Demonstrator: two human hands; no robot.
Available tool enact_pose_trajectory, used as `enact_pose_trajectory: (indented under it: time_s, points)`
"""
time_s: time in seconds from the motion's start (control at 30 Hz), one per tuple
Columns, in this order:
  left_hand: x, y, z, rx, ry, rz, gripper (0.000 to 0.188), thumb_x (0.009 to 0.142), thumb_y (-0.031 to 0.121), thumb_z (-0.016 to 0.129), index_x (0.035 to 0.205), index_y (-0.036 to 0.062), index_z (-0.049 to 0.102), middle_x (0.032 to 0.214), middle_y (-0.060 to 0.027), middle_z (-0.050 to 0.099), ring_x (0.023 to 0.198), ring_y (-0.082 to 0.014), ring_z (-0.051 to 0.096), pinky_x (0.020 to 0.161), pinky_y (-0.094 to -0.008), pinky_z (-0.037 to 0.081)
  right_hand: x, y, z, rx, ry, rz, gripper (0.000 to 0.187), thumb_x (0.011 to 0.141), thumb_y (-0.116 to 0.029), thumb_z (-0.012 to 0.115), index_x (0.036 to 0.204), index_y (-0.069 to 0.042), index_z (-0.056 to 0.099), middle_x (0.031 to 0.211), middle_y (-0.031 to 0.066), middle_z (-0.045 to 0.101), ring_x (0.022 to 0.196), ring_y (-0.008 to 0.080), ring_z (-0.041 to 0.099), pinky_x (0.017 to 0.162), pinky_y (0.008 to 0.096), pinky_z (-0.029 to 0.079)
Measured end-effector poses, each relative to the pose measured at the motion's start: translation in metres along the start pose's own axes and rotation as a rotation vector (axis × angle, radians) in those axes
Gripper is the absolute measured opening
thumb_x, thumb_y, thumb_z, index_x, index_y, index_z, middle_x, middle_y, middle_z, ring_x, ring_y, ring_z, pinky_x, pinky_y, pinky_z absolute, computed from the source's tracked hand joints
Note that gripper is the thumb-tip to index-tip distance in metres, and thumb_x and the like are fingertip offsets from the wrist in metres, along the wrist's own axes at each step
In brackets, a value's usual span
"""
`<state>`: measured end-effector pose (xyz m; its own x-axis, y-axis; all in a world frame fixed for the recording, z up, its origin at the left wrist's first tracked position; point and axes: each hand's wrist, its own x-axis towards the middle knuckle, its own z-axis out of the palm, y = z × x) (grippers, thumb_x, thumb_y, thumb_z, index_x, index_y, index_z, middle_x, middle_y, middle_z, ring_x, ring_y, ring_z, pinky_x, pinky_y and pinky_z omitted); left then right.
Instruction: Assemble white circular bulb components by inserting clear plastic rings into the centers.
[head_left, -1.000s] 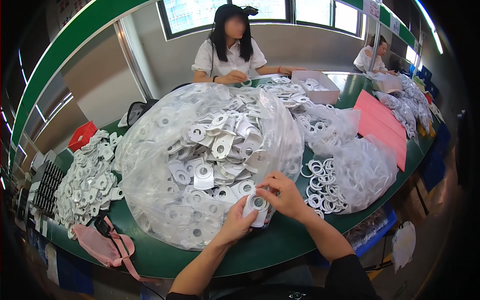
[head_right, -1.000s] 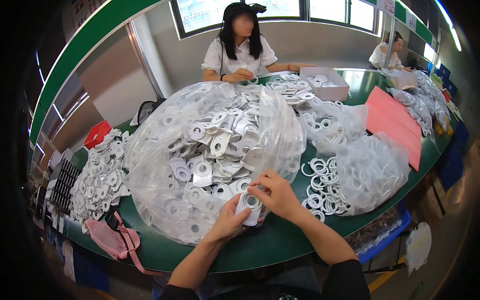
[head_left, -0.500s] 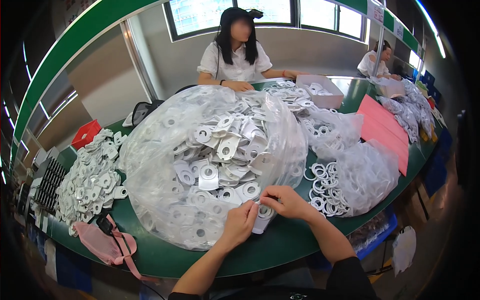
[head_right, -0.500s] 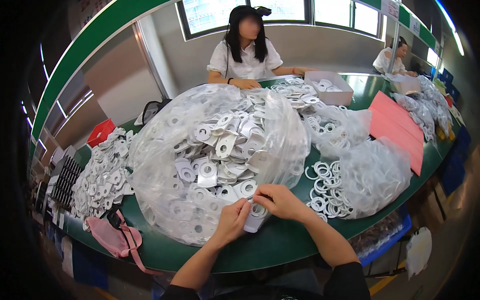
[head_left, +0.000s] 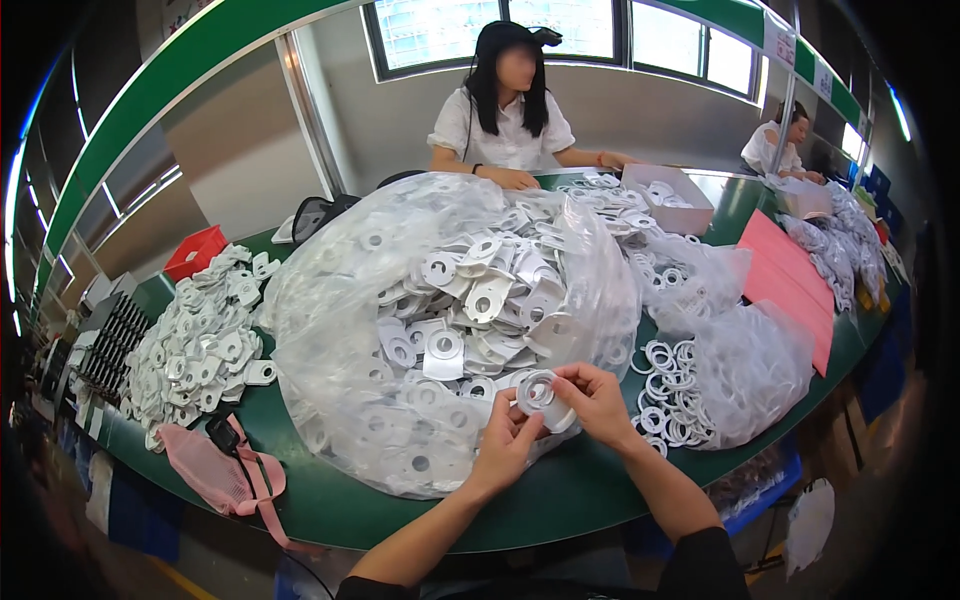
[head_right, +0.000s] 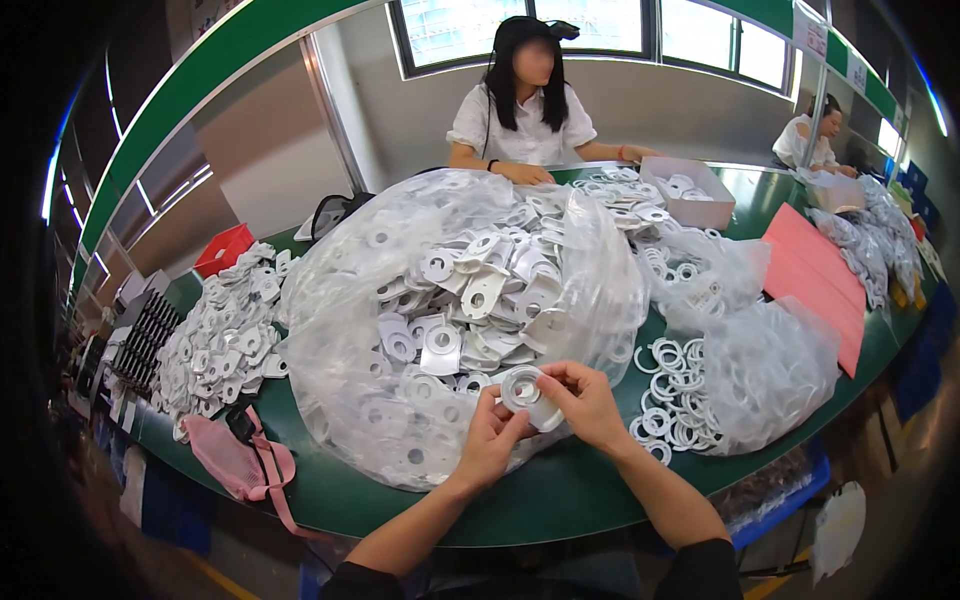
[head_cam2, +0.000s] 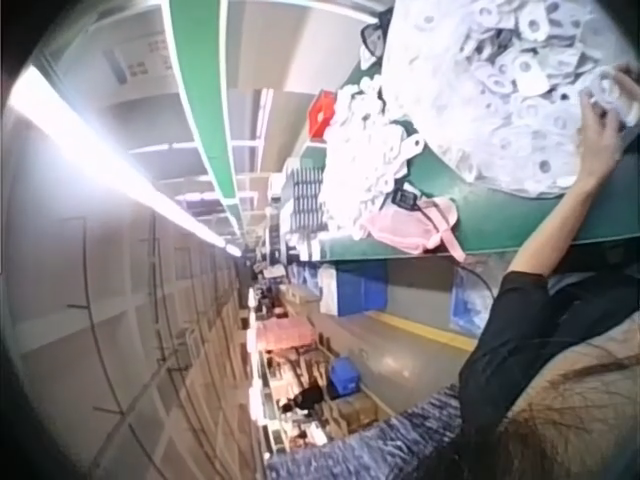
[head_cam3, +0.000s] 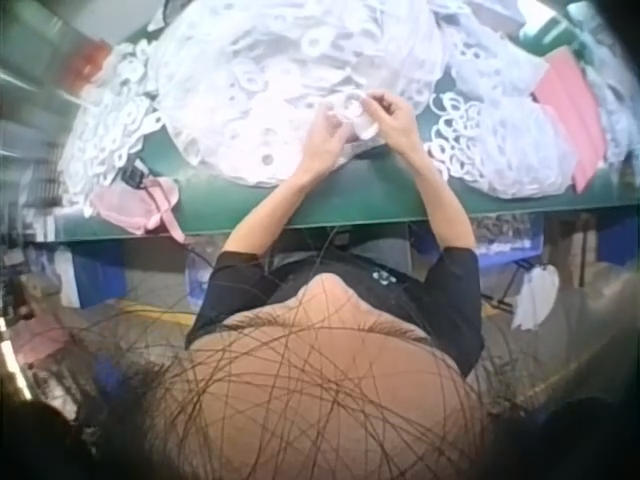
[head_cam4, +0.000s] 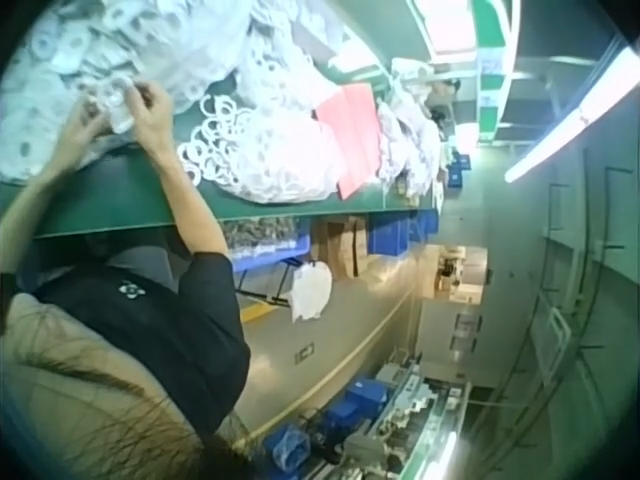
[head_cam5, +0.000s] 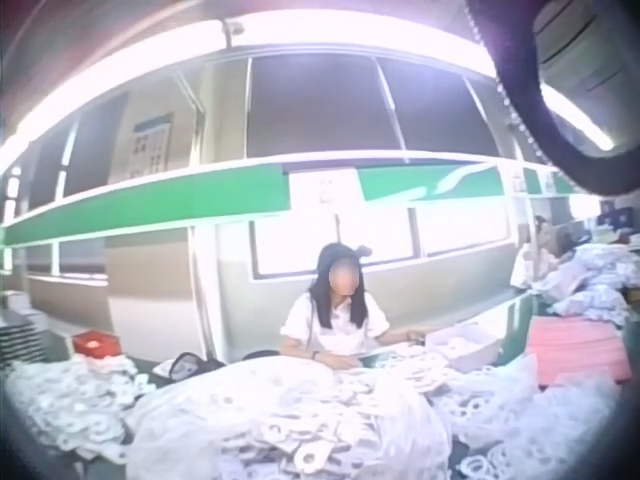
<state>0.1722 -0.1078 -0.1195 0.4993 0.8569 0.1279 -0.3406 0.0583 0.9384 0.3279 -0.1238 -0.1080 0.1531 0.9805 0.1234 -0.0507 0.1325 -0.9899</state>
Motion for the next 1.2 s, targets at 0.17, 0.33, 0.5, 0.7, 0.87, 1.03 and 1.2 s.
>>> enact_pose_trajectory:
  time_s: [0.17, 0.33, 0.5, 0.7, 0.87, 1.03, 1.2]
  points:
    - [0.000, 0.007, -0.007, -0.138, -0.026, -0.108, 0.026, 0.098, 0.025, 0.035, 0.104, 0.0022, 0.047, 0.095, -0.0043, 0.052, 0.091, -0.0133, 0.053, 0.081, -0.0306, 0.048, 0.000, -0.008, 0.004, -0.196, -0.042, -0.115, 0.016, 0.088, -0.007, 0.055, 0.101, 0.001, 0.060, 0.084, 0.0019, 0.063, 0.075, 0.0048, 0.055, 0.068, 0.0183, 0.043]
    - [0.009, 0.002, -0.021, 0.285, -0.111, 0.036, 0.025, 0.096, 0.021, 0.040, 0.088, 0.0012, 0.053, 0.077, -0.0053, 0.056, 0.074, -0.0128, 0.054, 0.058, -0.0288, 0.040, 0.000, -0.011, -0.005, -0.228, -0.233, -0.124, 0.013, 0.087, -0.004, 0.054, 0.098, -0.001, 0.060, 0.084, 0.0036, 0.060, 0.075, 0.0097, 0.057, 0.067, 0.0213, 0.044]
    - [0.004, 0.012, -0.017, 0.893, 0.009, 0.300, 0.021, 0.091, 0.019, 0.047, 0.082, 0.0012, 0.053, 0.064, -0.0198, 0.053, 0.059, -0.0363, 0.054, 0.054, -0.0399, 0.040, -0.001, -0.012, -0.003, -0.426, -0.234, -0.225, 0.010, 0.085, -0.005, 0.057, 0.092, -0.001, 0.062, 0.080, 0.0064, 0.060, 0.073, 0.0102, 0.057, 0.065, 0.0230, 0.044]
    - [0.007, 0.011, -0.022, 0.905, -0.010, 0.233, 0.024, 0.090, 0.019, 0.047, 0.078, 0.0001, 0.055, 0.062, -0.0195, 0.054, 0.059, -0.0371, 0.054, 0.052, -0.0408, 0.039, -0.005, -0.013, 0.000, -0.486, -0.206, -0.244, 0.012, 0.083, -0.010, 0.060, 0.086, 0.001, 0.061, 0.073, 0.0109, 0.062, 0.069, 0.0126, 0.058, 0.066, 0.0256, 0.045]
    - [0.006, 0.014, -0.018, 0.615, 0.096, 0.154, 0.024, 0.093, 0.023, 0.046, 0.100, 0.0016, 0.054, 0.068, -0.0152, 0.060, 0.057, -0.0235, 0.057, 0.054, -0.0315, 0.043, -0.004, 0.002, 0.007, -0.206, -0.104, -0.078, 0.014, 0.086, -0.010, 0.058, 0.093, 0.002, 0.059, 0.082, 0.0056, 0.063, 0.075, 0.0084, 0.058, 0.067, 0.0211, 0.045]
    - [0.004, -0.012, -0.011, 0.381, 0.127, 0.206, 0.039, 0.087, 0.016, 0.059, 0.119, 0.0008, 0.042, 0.082, -0.0139, 0.065, 0.067, -0.0167, 0.061, 0.058, -0.0275, 0.047, -0.001, 0.008, 0.012, 0.262, -0.011, 0.034, 0.012, 0.088, -0.010, 0.058, 0.094, 0.000, 0.056, 0.088, 0.0040, 0.062, 0.079, 0.0056, 0.056, 0.069, 0.0184, 0.044]
    - [0.002, 0.000, -0.005, 0.630, 0.042, 0.202, 0.047, 0.083, 0.014, 0.061, 0.124, 0.0015, 0.042, 0.079, -0.0146, 0.064, 0.062, -0.0194, 0.061, 0.056, -0.0292, 0.047, 0.000, 0.009, 0.006, 0.030, 0.183, 0.017, 0.021, 0.082, -0.018, 0.067, 0.076, -0.003, 0.055, 0.068, -0.0013, 0.057, 0.062, 0.0037, 0.050, 0.055, 0.0180, 0.041]
